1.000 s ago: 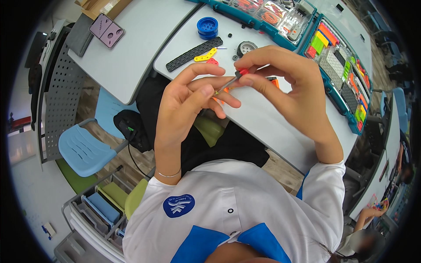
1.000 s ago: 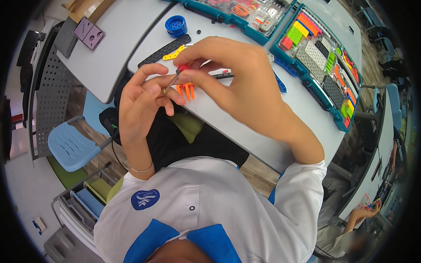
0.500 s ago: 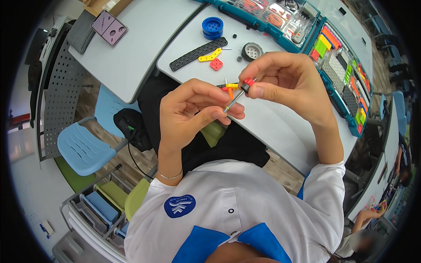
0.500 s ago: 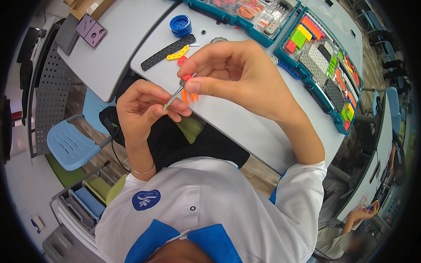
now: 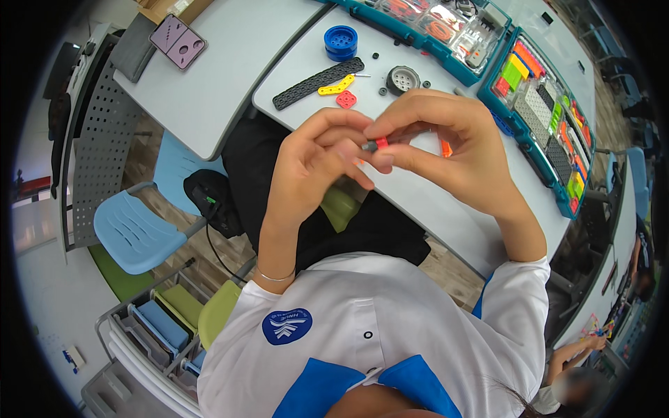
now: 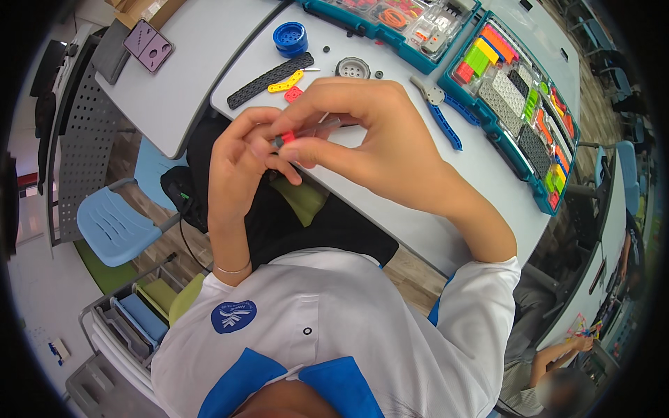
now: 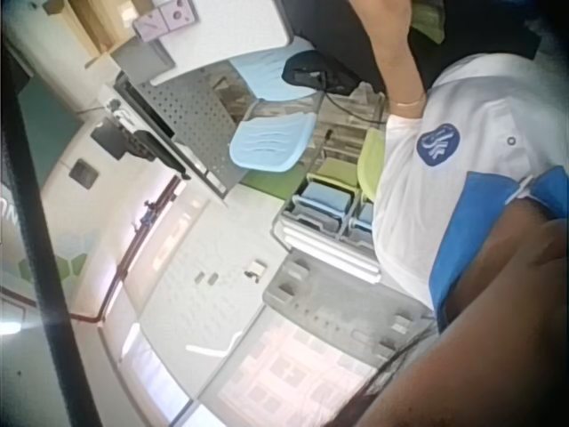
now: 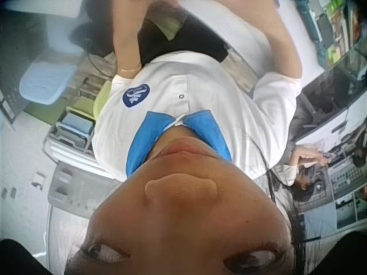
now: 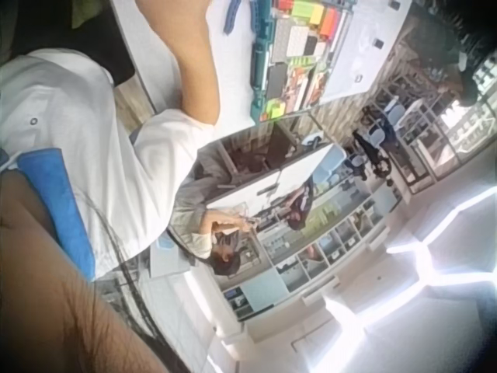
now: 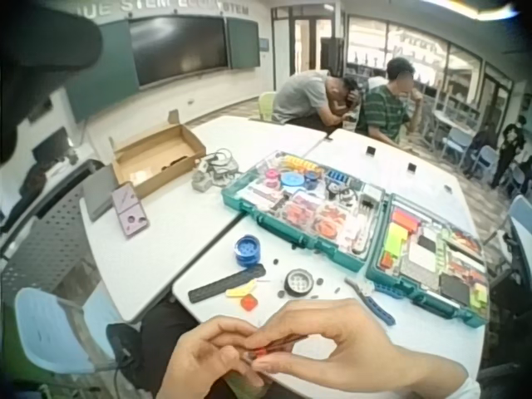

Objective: The person assembles a mechanical model using colorful plastic parts, including beams, connectors, and a wheel. They attach pieces by hand, use pliers to secure a connector, and progressively build a wheeled structure on a white table.

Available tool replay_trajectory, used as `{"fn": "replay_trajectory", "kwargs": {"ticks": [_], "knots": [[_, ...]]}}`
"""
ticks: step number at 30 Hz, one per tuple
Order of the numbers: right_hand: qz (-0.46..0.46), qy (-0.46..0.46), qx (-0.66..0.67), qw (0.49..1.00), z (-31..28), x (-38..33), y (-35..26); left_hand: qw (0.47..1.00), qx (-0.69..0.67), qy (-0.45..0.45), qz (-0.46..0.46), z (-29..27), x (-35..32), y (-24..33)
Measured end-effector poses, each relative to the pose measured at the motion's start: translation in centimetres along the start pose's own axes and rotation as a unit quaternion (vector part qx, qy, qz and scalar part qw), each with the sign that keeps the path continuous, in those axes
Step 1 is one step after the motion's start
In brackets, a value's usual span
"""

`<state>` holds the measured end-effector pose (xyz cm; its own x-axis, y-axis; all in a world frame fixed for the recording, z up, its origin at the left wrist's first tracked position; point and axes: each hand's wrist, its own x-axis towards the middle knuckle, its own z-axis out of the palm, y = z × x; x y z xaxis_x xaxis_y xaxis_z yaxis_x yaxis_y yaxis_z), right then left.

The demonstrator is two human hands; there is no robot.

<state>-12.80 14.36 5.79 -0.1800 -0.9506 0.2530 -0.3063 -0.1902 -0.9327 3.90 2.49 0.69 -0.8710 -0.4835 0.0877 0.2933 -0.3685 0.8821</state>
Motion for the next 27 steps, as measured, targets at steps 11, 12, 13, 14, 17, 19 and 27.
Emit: {"fn": "replay_trajectory", "kwargs": {"ticks": [11,12,13,14,17,19,27], "knots": [[-0.014,0.051,-0.213,0.976,-4.7,2.0,3.1,0.993,0.053,0.077,-0.068,-0.8,0.3,-1.1],[0.005,0.069,-0.239,0.969,-5.8,2.3,3.9,0.993,0.057,0.086,-0.064,-0.8,0.3,-1.1],[0.069,0.059,-0.261,0.961,-6.4,2.3,4.5,0.992,0.06,0.091,-0.057,-0.8,0.3,-1.1],[0.131,0.048,-0.282,0.949,-6.8,2.3,5.0,0.992,0.063,0.097,-0.051,-0.8,0.3,-1.2],[0.1,0.03,-0.359,0.927,-7.1,1.9,8.9,0.991,0.071,0.105,-0.038,-0.7,0.5,-1.2],[0.032,0.03,-0.385,0.922,-6.0,1.5,11.3,0.99,0.085,0.103,-0.037,-0.9,0.4,-1.3],[0.026,0.091,-0.358,0.929,-6.0,2.8,11.6,0.987,0.107,0.11,-0.037,-1.8,0.2,-1.2]]}}
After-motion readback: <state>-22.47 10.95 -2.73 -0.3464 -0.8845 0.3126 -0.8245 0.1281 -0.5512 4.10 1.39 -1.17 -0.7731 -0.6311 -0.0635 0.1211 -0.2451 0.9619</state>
